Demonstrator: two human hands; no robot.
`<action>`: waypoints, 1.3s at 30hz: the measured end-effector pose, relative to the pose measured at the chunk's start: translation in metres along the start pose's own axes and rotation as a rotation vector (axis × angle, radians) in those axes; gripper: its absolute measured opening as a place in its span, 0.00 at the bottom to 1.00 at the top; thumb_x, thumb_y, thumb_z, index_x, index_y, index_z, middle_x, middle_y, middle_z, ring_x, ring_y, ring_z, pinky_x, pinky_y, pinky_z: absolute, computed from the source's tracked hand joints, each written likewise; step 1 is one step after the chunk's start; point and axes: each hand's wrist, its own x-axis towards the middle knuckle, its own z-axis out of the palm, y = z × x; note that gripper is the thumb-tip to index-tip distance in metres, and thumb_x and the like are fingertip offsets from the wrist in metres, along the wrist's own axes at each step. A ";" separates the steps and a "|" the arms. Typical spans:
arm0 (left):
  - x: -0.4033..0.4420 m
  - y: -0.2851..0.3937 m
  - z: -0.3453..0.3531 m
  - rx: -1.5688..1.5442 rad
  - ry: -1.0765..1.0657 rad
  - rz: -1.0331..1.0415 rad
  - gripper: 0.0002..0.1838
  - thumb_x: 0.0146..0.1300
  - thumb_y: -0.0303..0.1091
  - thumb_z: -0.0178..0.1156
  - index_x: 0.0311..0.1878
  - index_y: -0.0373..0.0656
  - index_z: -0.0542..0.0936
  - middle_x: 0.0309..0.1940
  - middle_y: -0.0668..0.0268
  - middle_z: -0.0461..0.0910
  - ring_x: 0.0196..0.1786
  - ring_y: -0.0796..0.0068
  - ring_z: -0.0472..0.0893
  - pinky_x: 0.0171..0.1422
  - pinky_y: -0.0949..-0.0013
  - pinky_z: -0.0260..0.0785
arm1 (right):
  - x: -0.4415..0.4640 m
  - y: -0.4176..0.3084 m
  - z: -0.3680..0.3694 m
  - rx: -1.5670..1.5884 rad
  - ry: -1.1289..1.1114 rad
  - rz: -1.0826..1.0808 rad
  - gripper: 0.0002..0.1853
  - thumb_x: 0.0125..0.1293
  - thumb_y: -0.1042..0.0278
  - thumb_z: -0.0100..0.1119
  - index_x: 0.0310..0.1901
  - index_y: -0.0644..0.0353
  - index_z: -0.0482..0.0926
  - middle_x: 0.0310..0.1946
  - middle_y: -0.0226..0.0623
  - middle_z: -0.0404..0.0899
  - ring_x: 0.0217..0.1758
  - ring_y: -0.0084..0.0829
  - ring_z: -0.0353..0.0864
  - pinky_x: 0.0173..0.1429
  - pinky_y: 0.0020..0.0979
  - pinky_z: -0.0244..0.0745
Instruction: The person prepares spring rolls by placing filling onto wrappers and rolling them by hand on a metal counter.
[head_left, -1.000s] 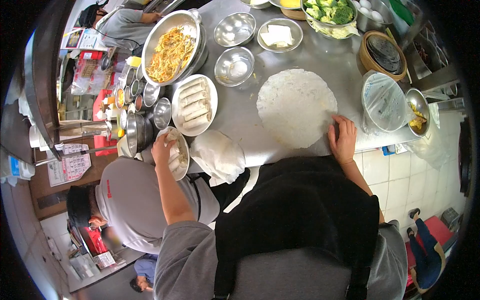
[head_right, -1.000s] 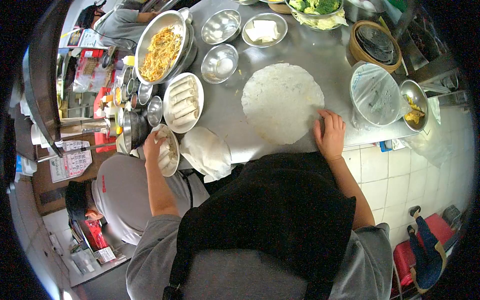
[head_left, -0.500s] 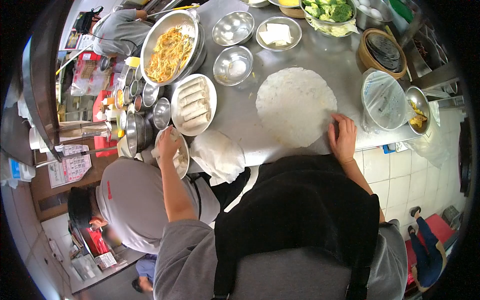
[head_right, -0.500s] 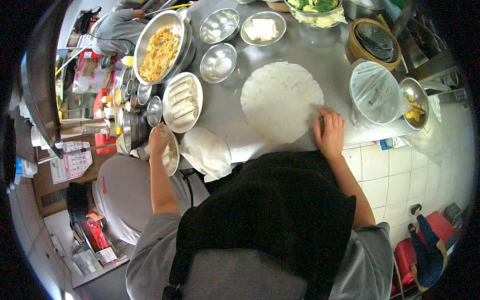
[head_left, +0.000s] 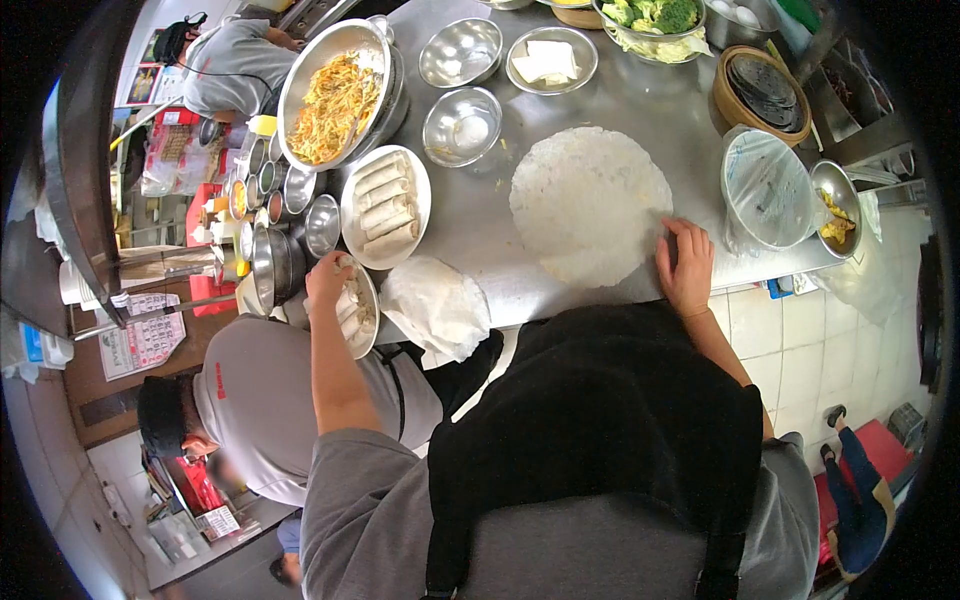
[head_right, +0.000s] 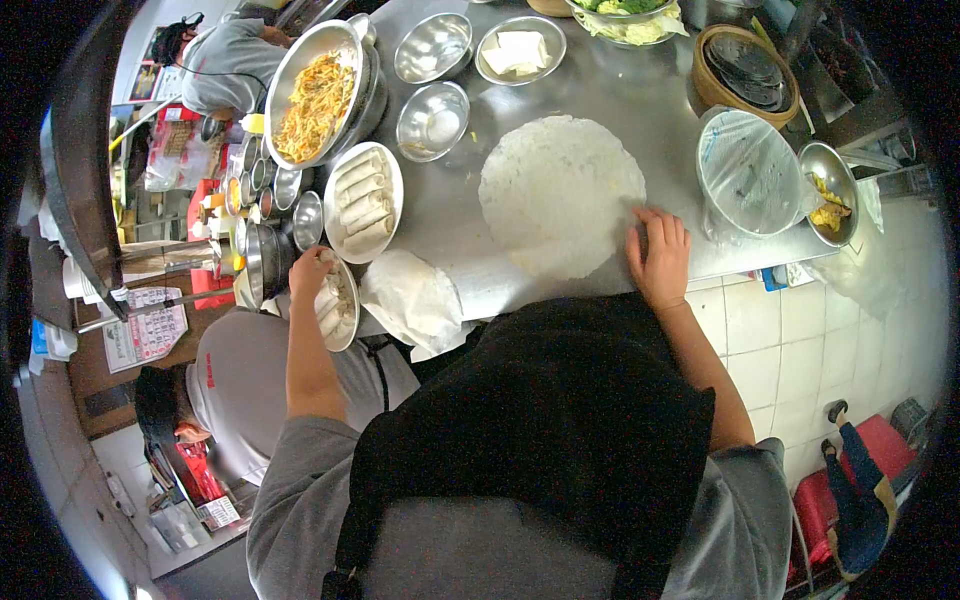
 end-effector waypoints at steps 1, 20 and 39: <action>0.003 -0.002 -0.005 -0.026 -0.043 -0.016 0.20 0.55 0.41 0.71 0.53 0.53 0.83 0.46 0.65 0.87 0.52 0.57 0.84 0.56 0.55 0.72 | 0.001 -0.001 -0.001 0.001 0.002 0.000 0.17 0.66 0.66 0.61 0.56 0.57 0.77 0.53 0.40 0.78 0.58 0.43 0.75 0.61 0.42 0.66; 0.033 -0.069 -0.016 -0.429 -0.112 0.108 0.22 0.52 0.34 0.74 0.52 0.43 0.85 0.42 0.64 0.86 0.46 0.72 0.82 0.56 0.66 0.72 | 0.001 -0.002 0.000 0.015 0.005 0.005 0.17 0.66 0.67 0.61 0.55 0.58 0.77 0.53 0.39 0.78 0.57 0.42 0.75 0.61 0.41 0.65; 0.024 -0.033 -0.017 -0.288 -0.058 0.022 0.23 0.54 0.39 0.73 0.55 0.48 0.86 0.45 0.60 0.87 0.49 0.62 0.85 0.56 0.62 0.74 | 0.002 -0.002 -0.001 0.017 -0.004 0.012 0.17 0.66 0.68 0.61 0.56 0.57 0.77 0.53 0.40 0.79 0.58 0.42 0.75 0.61 0.41 0.66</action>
